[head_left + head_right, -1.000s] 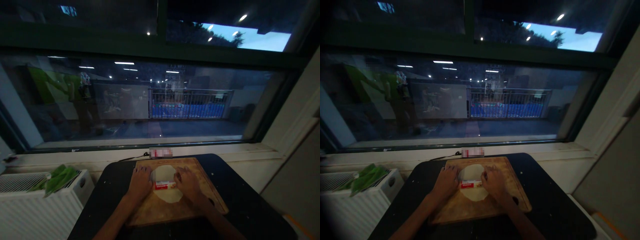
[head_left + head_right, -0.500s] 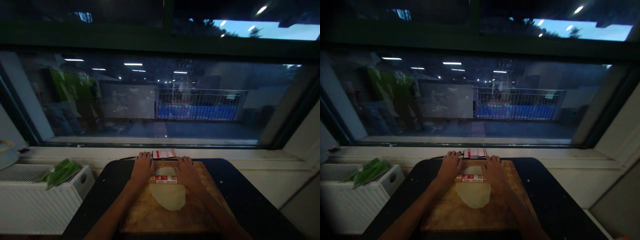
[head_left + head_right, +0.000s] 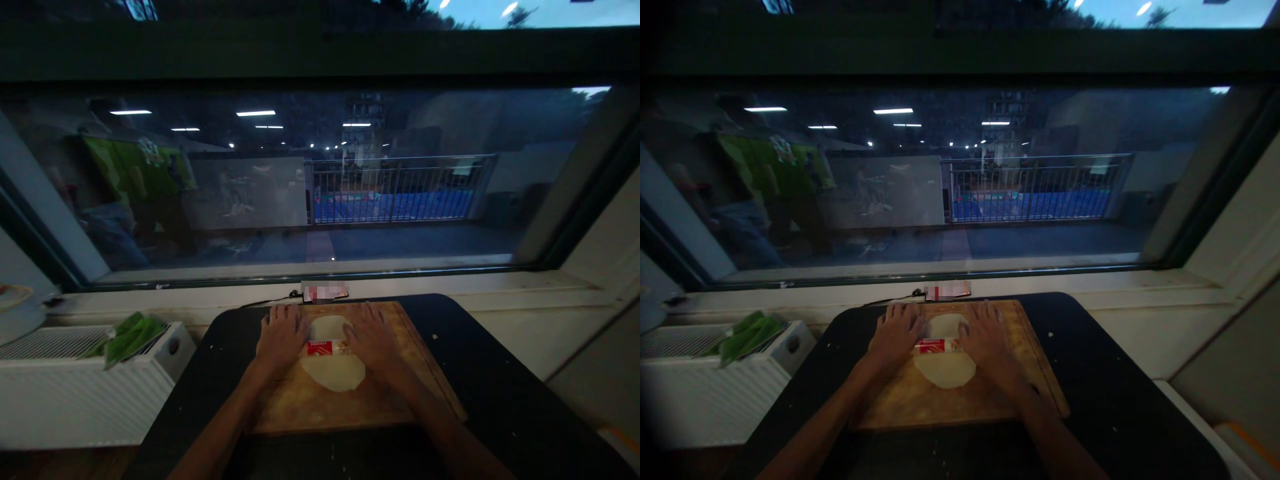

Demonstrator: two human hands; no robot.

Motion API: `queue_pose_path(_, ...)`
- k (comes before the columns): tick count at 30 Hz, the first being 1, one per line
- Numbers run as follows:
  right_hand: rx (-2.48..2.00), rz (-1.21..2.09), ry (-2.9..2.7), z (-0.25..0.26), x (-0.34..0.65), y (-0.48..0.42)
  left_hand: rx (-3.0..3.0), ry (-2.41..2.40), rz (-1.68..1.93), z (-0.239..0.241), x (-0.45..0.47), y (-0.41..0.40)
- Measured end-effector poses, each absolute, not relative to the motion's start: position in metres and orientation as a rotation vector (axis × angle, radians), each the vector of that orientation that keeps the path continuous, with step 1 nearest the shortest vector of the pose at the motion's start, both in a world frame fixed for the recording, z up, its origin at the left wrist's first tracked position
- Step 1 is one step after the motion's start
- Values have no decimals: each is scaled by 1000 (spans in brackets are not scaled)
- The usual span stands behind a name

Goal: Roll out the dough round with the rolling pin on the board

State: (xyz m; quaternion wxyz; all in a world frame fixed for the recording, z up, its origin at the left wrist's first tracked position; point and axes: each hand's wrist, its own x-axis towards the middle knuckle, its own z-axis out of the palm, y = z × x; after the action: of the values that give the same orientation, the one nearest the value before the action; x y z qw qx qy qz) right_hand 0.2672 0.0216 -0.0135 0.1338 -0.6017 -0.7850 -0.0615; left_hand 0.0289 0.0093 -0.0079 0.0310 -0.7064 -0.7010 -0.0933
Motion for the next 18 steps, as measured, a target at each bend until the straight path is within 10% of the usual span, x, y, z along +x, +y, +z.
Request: queue_pose_path(18, -1815, -92, -2293, 5, 257, 44, -2143, -2079, -315, 3, 32, 31)
